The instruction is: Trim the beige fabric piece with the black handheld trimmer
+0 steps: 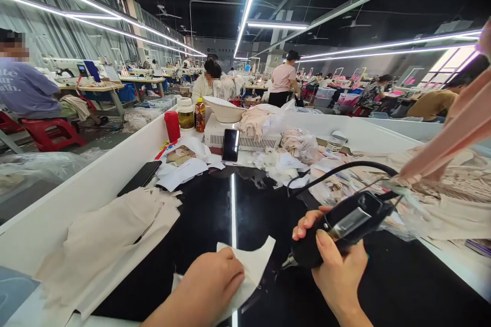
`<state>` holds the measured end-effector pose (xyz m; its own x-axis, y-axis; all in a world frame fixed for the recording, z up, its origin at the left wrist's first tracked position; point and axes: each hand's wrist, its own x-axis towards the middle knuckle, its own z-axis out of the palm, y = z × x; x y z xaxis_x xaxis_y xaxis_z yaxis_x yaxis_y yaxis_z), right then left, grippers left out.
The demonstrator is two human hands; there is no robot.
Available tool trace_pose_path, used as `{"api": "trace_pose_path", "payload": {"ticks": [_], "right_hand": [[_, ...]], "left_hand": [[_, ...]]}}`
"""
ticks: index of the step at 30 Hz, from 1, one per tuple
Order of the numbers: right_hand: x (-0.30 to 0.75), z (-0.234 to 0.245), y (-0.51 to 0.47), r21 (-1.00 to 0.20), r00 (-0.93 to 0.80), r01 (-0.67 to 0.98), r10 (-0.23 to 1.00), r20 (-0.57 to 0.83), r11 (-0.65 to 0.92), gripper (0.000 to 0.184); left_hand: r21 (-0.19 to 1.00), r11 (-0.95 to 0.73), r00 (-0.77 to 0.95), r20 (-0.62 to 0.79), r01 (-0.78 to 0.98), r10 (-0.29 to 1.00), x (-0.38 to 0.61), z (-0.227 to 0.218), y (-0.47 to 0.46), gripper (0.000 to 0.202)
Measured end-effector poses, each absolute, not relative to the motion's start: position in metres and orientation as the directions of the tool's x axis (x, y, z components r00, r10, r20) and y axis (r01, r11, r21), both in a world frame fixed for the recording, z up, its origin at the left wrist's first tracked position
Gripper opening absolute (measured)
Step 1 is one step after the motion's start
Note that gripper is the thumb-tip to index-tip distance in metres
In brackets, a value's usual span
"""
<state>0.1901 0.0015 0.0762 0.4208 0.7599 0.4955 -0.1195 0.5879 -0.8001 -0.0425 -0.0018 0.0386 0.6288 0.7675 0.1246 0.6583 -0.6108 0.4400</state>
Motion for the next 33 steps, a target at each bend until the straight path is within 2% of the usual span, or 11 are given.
{"api": "trace_pose_path", "payload": {"ticks": [2,4,7,9,11,13,19,24,33], "right_hand": [[0.187,0.076,0.0,-0.792,0.394,-0.142,0.768,0.505,0.594,0.027],[0.184,0.076,0.0,-0.785,0.386,-0.161,0.77,0.508,0.598,0.027],[0.181,0.075,0.002,-0.782,0.375,-0.175,0.775,0.509,0.598,0.028],[0.179,0.075,0.003,-0.786,0.384,-0.176,0.776,0.5,0.593,0.029],[0.178,0.076,0.003,-0.79,0.403,-0.176,0.775,0.486,0.587,0.031],[0.178,0.077,0.002,-0.791,0.395,-0.179,0.779,0.487,0.585,0.032],[0.18,0.075,0.003,-0.795,0.408,-0.19,0.783,0.469,0.575,0.033],[0.176,0.076,0.005,-0.788,0.407,-0.189,0.777,0.48,0.586,0.033],[0.165,0.075,0.003,-0.799,0.372,-0.187,0.794,0.481,0.572,0.033]], "left_hand": [[0.427,-0.605,0.632,0.095,0.672,0.769,-0.043,0.048,-0.002,0.017],[0.361,-0.626,0.639,0.1,0.691,0.763,-0.042,0.057,0.001,0.017],[0.274,-0.719,0.71,0.15,0.639,0.688,-0.035,0.069,0.016,0.009],[0.301,-0.821,0.81,0.201,0.484,0.551,-0.027,0.073,0.031,0.023],[0.384,-0.859,0.88,0.194,0.339,0.434,-0.018,0.072,0.046,0.04],[0.449,-0.845,0.91,0.143,0.291,0.389,-0.01,0.067,0.057,0.043],[0.537,-0.789,0.929,0.024,0.298,0.368,-0.003,0.051,0.067,0.053],[0.587,-0.757,0.925,0.037,0.286,0.378,-0.009,0.046,0.067,0.05],[0.596,-0.747,0.916,0.048,0.293,0.398,-0.014,0.046,0.065,0.056]]}}
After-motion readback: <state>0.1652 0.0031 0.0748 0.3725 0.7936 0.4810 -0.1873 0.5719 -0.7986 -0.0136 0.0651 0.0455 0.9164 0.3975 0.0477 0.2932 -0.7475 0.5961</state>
